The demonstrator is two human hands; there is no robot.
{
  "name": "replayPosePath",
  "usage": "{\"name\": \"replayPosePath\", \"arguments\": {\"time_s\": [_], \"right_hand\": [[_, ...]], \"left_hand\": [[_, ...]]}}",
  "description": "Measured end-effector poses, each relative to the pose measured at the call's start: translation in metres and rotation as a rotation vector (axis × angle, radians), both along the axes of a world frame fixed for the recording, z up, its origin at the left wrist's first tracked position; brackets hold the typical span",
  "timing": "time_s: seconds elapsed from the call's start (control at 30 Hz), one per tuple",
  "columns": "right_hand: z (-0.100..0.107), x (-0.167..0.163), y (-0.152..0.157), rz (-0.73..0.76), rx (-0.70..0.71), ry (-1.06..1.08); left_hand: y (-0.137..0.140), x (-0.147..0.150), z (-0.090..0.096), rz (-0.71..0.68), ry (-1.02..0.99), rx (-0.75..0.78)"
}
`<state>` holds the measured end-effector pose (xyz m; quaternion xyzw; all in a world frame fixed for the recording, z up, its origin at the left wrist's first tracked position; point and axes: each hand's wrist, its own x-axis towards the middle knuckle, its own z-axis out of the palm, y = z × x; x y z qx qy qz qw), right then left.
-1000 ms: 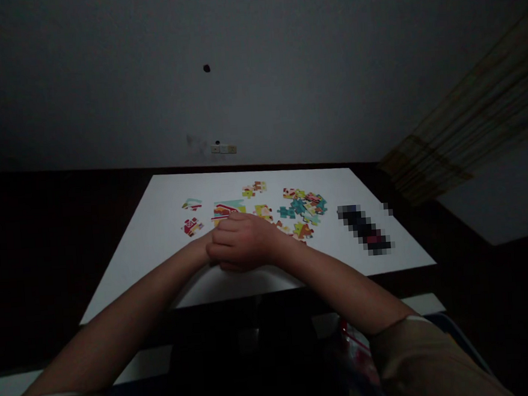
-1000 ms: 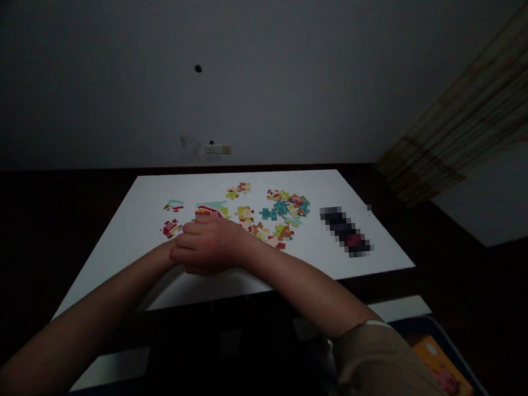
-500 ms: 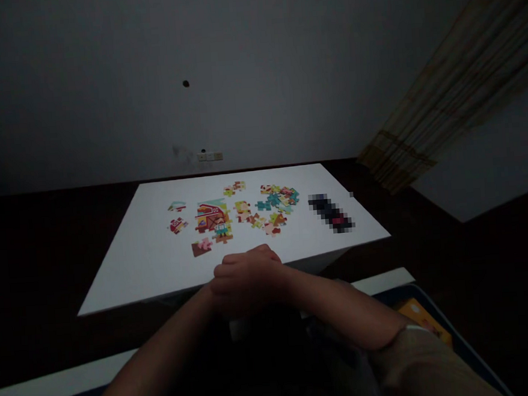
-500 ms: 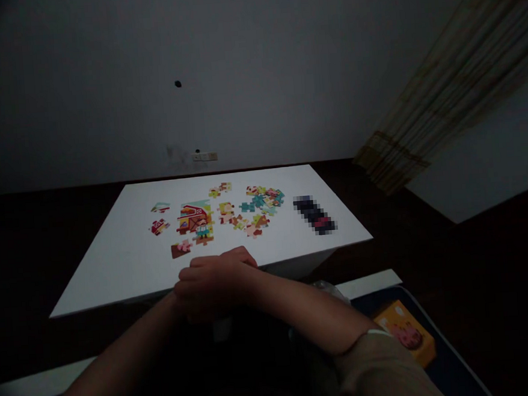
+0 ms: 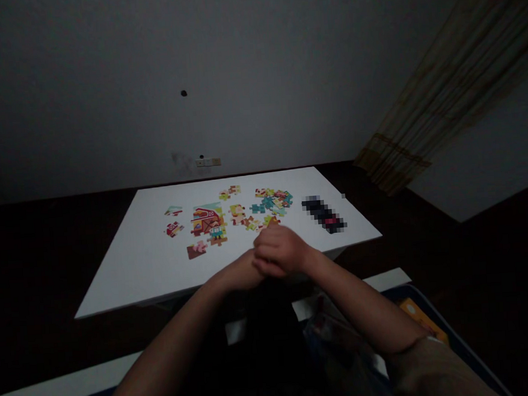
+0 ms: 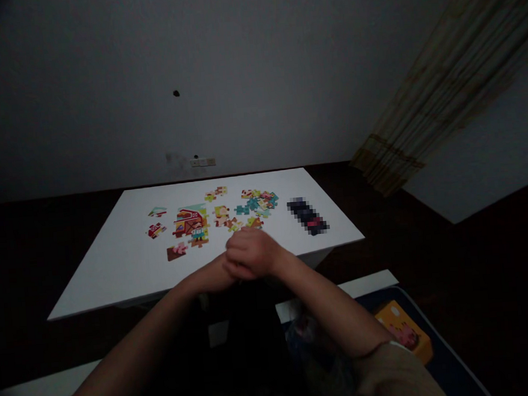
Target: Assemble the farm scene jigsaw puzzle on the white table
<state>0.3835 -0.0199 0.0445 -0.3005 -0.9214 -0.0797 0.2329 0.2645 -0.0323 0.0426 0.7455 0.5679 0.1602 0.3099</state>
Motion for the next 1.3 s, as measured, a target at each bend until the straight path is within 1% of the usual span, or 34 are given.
{"name": "replayPosePath", "arguments": {"time_s": [0.03, 0.07, 0.1, 0.13, 0.17, 0.2, 0.27, 0.33, 0.4, 0.47, 0.53, 0.6, 0.67, 0.77, 0.93, 1.07, 1.17, 1.23, 1.3], "right_hand": [[-0.001, 0.017, 0.008, -0.187, -0.065, 0.074], [-0.002, 0.032, 0.017, -0.376, -0.126, 0.150], [-0.004, 0.047, 0.027, -0.532, -0.166, 0.203], [-0.005, 0.059, 0.037, -0.643, -0.197, 0.224], [-0.007, 0.068, 0.047, -0.714, -0.229, 0.224], [-0.009, 0.073, 0.057, -0.755, -0.256, 0.214], [-0.013, 0.077, 0.076, -0.756, -0.313, 0.163], [-0.017, 0.073, 0.092, -0.705, -0.367, 0.093], [-0.020, 0.069, 0.107, -0.668, -0.424, 0.019], [-0.022, 0.068, 0.118, -0.666, -0.464, -0.036], [-0.024, 0.071, 0.127, -0.676, -0.468, -0.077], [-0.024, 0.076, 0.133, -0.685, -0.444, -0.114], [-0.023, 0.080, 0.136, -0.692, -0.438, -0.145], [-0.019, 0.083, 0.135, -0.705, -0.447, -0.134], [-0.014, 0.084, 0.125, -0.743, -0.398, -0.083], [-0.013, 0.086, 0.117, -0.702, -0.478, 0.039], [-0.015, 0.086, 0.112, -0.643, -0.551, 0.118], [-0.017, 0.087, 0.111, -0.641, -0.556, 0.197], [-0.018, 0.089, 0.112, -0.688, -0.530, 0.313]], "left_hand": [[0.012, -0.013, 0.000, -0.097, -0.023, -0.001], [0.026, -0.024, 0.001, -0.358, -0.066, 0.013], [0.041, -0.032, 0.001, -0.486, -0.089, 0.089], [0.056, -0.037, 0.001, -0.511, -0.082, 0.180], [0.071, -0.037, 0.001, -0.509, -0.032, 0.243], [0.085, -0.035, 0.000, -0.450, 0.041, 0.301], [0.111, -0.023, -0.002, -0.335, 0.191, 0.396], [0.133, -0.008, -0.006, -0.286, 0.289, 0.448], [0.152, 0.003, -0.011, -0.297, 0.325, 0.441], [0.168, 0.008, -0.017, -0.328, 0.341, 0.406], [0.181, 0.008, -0.023, -0.361, 0.351, 0.375], [0.189, 0.006, -0.028, -0.389, 0.349, 0.351], [0.194, 0.005, -0.032, -0.407, 0.338, 0.335], [0.196, 0.005, -0.033, -0.421, 0.305, 0.329], [0.195, 0.000, -0.023, -0.462, 0.219, 0.304], [0.197, -0.007, -0.016, -0.380, 0.161, 0.370], [0.200, -0.008, -0.019, -0.329, 0.157, 0.394], [0.203, -0.007, -0.023, -0.307, 0.116, 0.396], [0.208, -0.007, -0.027, -0.282, 0.049, 0.396]]}}
